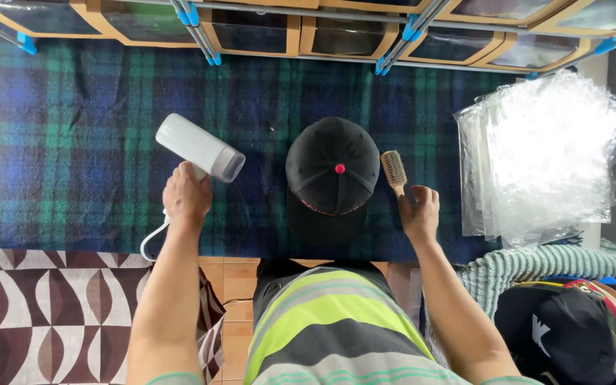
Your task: Brushing and steaming a black baseball cap to clean it and remove wrinkles.
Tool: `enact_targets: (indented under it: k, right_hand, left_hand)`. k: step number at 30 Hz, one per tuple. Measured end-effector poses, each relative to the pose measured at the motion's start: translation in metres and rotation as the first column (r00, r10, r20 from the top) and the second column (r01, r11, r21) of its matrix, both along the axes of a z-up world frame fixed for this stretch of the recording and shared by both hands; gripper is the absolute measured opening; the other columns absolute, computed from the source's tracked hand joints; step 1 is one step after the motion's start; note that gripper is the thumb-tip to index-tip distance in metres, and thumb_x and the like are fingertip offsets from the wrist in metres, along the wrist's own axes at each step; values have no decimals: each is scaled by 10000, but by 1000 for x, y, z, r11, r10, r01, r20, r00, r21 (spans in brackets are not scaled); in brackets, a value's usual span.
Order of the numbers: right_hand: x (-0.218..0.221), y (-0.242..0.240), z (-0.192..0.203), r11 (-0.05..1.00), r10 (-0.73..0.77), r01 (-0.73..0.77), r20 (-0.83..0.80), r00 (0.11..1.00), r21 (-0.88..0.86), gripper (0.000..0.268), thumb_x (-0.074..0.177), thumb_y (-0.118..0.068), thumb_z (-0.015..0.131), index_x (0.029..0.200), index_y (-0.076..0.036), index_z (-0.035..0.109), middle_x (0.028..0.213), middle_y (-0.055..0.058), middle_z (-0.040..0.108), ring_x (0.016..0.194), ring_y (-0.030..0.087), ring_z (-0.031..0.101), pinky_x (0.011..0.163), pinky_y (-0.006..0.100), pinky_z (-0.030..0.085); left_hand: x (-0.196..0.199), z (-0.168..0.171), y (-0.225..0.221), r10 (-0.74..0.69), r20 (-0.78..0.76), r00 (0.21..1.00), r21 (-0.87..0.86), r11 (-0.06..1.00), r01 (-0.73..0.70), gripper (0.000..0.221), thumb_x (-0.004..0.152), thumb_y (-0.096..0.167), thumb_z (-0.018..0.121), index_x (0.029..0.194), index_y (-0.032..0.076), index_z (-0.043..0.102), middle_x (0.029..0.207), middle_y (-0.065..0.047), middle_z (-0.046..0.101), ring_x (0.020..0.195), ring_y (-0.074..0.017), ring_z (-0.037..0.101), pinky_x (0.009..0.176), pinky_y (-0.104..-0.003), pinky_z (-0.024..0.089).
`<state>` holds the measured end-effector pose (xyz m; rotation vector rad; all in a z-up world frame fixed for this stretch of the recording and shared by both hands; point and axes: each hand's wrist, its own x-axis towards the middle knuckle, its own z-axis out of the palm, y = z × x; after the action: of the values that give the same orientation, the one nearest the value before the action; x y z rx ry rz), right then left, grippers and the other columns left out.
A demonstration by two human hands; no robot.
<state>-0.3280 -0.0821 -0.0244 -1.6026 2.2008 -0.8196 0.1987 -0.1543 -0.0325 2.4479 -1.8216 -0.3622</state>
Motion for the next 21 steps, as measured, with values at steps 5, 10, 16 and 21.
enact_targets:
  k: [5,10,16,21]
  right_hand:
    - [-10,-2,-42,967,96,-28,-258,961,254,534,854,-386,786,1295,-161,586,1132,117,579,1063,382,613,946,479,518]
    - [-24,-6,-66,987,144,-106,-376,915,120,382,895,-248,712,1247,-172,586,985,146,628,897,393,679,822,486,574]
    - [6,-15,79,993,-39,16,206,978,113,401,1017,-157,537,1416,-144,491,1033,167,702,879,369,679,757,517,540]
    - [56,-27,165,924,367,-352,95,925,-148,328,967,-180,707,1279,-94,660,1127,135,733,853,310,727,658,367,585]
  left_hand:
    - [-2,-44,-19,161,67,985,51,985,-165,398,954,430,632,1220,175,485,1154,-57,626,1071,-308,635,857,-458,504]
    - [4,-58,-20,321,68,945,-21,947,-320,465,950,472,667,1260,193,461,1194,-60,594,1093,-322,568,874,-484,454]
    - [-70,29,33,256,-323,911,-300,885,-355,604,946,283,758,1444,94,472,1359,-212,487,1195,-435,497,978,-535,386]
    - [-173,17,89,238,-965,112,181,911,-371,510,1063,254,531,1510,69,372,1062,-115,608,814,-194,626,653,-276,516]
